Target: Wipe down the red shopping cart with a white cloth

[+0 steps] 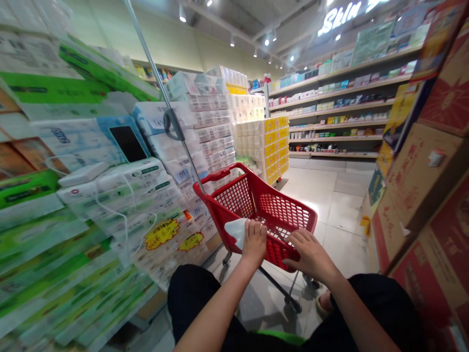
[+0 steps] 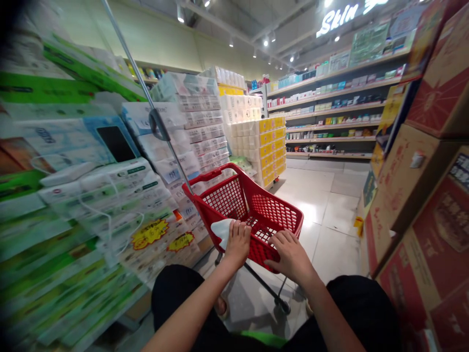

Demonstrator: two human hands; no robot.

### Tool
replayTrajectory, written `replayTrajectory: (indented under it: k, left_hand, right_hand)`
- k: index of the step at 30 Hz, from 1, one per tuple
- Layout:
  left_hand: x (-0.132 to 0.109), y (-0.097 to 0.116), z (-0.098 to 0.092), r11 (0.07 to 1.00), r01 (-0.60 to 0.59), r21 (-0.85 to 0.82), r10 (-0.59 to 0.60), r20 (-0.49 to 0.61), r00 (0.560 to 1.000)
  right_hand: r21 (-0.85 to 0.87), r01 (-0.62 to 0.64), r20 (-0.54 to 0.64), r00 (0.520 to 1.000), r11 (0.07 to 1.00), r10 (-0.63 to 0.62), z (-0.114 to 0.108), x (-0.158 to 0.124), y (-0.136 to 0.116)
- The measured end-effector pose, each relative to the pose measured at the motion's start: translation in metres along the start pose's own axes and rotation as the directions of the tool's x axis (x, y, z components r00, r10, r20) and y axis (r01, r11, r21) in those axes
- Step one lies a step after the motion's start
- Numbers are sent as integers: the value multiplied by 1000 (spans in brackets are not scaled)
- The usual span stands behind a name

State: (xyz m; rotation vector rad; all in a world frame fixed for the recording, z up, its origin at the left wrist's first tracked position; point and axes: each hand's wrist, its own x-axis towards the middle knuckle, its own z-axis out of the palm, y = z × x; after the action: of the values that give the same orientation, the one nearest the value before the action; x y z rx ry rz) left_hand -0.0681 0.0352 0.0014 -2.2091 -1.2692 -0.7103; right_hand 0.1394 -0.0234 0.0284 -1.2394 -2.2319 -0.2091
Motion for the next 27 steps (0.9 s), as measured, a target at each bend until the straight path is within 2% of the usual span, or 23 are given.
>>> replayTrajectory:
  k: [3,5,8,10,12,14,18,22,25,27]
  left_hand:
    - [-2,21,1,1000,-15,-5,15,-13,1000]
    - [-2,32,-3,999,-29,-20,29,-10,1000]
    - [4,40,-14,993,-94,-65,96,28,995]
    - [11,35,-20,981,-165,-106,173,70,982]
    - [19,21,-23,968,-214,-131,228,103,968]
    - [26,-1,-24,969,-217,-121,232,125,965]
    - [35,-63,-28,992,-120,-31,123,155,980]
    - [38,-118,-42,997,-49,66,36,174,984]
    - [37,-130,-44,994,10,105,-25,142,990]
    - [34,-118,-36,989,77,124,-88,86,992]
  right_hand:
    - [-93,-97,-27,995,991,95,14,5,-19]
    - [-142,-150,-45,988,978,145,22,2,-20]
    - [-167,-171,-50,985,971,165,24,-7,-5]
    - [-170,-180,-54,983,969,173,22,-12,10]
    - [-175,-183,-55,983,968,176,19,-14,24]
    - [-188,-183,-55,983,965,176,19,-14,35]
    - [-204,-189,-49,982,961,183,20,-9,47]
    - [-195,-184,-56,983,963,176,22,-6,48]
    - [-200,-187,-92,981,962,171,25,-5,43]
    - [-209,-197,-109,978,958,177,26,-5,38]
